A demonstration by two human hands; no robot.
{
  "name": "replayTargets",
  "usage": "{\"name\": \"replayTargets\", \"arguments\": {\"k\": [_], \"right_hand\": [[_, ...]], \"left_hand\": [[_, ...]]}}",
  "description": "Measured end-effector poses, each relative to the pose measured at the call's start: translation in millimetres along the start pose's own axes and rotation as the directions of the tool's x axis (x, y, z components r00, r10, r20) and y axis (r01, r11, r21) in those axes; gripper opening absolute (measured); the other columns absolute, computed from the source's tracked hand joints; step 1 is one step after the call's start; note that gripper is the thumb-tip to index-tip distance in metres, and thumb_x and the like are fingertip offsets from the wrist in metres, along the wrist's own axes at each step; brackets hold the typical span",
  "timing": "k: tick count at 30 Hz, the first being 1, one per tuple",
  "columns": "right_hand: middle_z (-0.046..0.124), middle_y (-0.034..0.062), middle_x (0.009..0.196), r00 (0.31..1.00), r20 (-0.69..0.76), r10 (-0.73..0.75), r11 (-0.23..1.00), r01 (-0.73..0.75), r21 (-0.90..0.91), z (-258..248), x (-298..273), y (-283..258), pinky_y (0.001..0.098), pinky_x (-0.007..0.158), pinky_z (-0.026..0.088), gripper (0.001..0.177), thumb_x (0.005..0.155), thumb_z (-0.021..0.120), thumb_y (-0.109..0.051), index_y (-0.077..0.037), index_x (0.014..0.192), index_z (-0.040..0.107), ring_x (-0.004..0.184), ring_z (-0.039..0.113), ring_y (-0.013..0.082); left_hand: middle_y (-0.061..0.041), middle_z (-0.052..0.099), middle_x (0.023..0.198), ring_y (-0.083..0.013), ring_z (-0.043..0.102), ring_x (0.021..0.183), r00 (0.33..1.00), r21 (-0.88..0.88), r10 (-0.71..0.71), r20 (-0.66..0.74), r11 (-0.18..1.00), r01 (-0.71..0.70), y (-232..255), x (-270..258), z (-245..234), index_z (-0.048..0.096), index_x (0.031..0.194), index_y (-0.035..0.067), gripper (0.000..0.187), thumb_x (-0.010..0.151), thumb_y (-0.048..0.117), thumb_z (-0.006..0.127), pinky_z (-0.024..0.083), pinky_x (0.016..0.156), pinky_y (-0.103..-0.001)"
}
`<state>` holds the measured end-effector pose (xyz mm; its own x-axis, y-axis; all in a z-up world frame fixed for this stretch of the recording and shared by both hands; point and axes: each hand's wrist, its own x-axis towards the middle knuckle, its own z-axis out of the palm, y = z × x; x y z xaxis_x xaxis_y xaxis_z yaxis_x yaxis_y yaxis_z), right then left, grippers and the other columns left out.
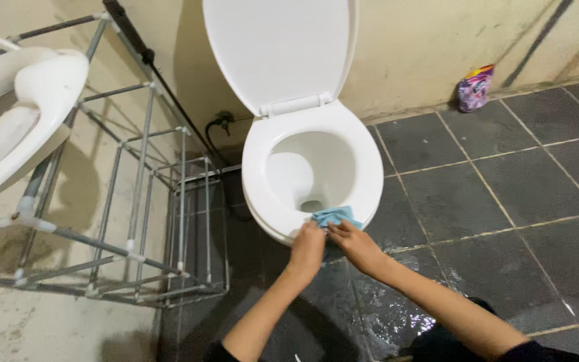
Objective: The person cleans a toilet by first scrubbing the bowl with a brush and then wiping the rim and base using a cloth.
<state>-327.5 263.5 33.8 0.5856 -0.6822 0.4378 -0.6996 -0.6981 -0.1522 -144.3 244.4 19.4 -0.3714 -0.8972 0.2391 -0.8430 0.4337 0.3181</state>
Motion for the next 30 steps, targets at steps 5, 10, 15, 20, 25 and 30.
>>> {"name": "replayTargets", "arguments": {"k": [5, 10, 15, 20, 25, 30], "right_hand": [[0.075, 0.0148, 0.12, 0.999, 0.026, 0.026, 0.983, -0.031, 0.184, 40.9, 90.0, -27.3, 0.0422, 0.089, 0.059, 0.033, 0.084, 0.062, 0.003, -0.005, 0.115, 0.071, 0.107, 0.066, 0.0332], [0.072, 0.0182, 0.092, 0.988, 0.114, 0.106, 0.947, -0.135, 0.29, 79.8, 164.5, -7.3, 0.0466, 0.082, 0.056, 0.02, 0.087, 0.062, -0.005, -0.003, 0.105, 0.071, 0.097, 0.065, 0.0364], [0.07, 0.0198, 0.09, 0.999, -0.038, 0.031, 0.969, -0.021, 0.246, 123.8, 240.1, 31.9, 0.0481, 0.077, 0.056, 0.022, 0.085, 0.058, -0.002, 0.0, 0.106, 0.067, 0.096, 0.063, 0.0391], [0.064, 0.0248, 0.099, 0.966, 0.0, 0.26, 0.924, -0.249, 0.291, 163.7, 322.7, 87.6, 0.0496, 0.079, 0.056, 0.015, 0.092, 0.058, -0.005, -0.004, 0.103, 0.068, 0.095, 0.065, 0.0406], [0.066, 0.0213, 0.102, 0.958, -0.107, 0.264, 0.954, -0.244, 0.175, 198.9, 376.7, 157.0, 0.05, 0.082, 0.058, 0.016, 0.089, 0.055, -0.004, -0.008, 0.099, 0.067, 0.102, 0.067, 0.0405], [0.064, 0.0255, 0.107, 0.919, -0.132, 0.371, 0.927, -0.358, 0.112, 189.0, 377.5, 225.0, 0.0524, 0.079, 0.058, 0.016, 0.092, 0.055, -0.005, -0.006, 0.103, 0.066, 0.093, 0.068, 0.0438]], "left_hand": [[-0.028, 0.068, 0.094, -0.0435, 0.069, 0.093, 0.958, -0.197, -0.285, 0.001, 0.94, 0.28, -65.0, -6.9, -56.8, 0.068, 0.094, -0.005, 0.012, 0.093, 0.004, 0.061, 0.056, 0.077, -0.051], [-0.027, 0.068, 0.093, -0.0464, 0.068, 0.087, 0.945, -0.224, -0.239, -0.222, 0.956, 0.189, -121.3, 25.0, -82.6, 0.075, 0.078, -0.002, 0.009, 0.073, 0.003, 0.069, 0.055, 0.075, -0.054], [-0.026, 0.069, 0.097, -0.045, 0.07, 0.089, 0.897, -0.155, -0.308, -0.316, 0.95, 0.272, -186.2, 96.9, -57.9, 0.074, 0.077, -0.002, 0.016, 0.084, 0.006, 0.062, 0.056, 0.075, -0.053], [-0.027, 0.071, 0.09, -0.0448, 0.071, 0.088, 0.844, -0.145, -0.36, -0.398, 0.933, 0.33, -263.1, 195.3, -23.6, 0.071, 0.085, -0.003, 0.02, 0.092, 0.009, 0.057, 0.057, 0.075, -0.053], [-0.028, 0.07, 0.092, -0.0451, 0.071, 0.089, 0.857, -0.107, -0.357, -0.371, 0.933, 0.343, -305.3, 288.4, -5.3, 0.072, 0.087, -0.003, 0.021, 0.091, 0.012, 0.058, 0.058, 0.076, -0.052], [-0.028, 0.071, 0.096, -0.0443, 0.07, 0.093, 0.859, -0.106, -0.233, -0.456, 0.973, 0.207, -283.9, 361.0, 34.5, 0.072, 0.09, -0.003, 0.023, 0.091, 0.004, 0.05, 0.057, 0.082, -0.053]]}}
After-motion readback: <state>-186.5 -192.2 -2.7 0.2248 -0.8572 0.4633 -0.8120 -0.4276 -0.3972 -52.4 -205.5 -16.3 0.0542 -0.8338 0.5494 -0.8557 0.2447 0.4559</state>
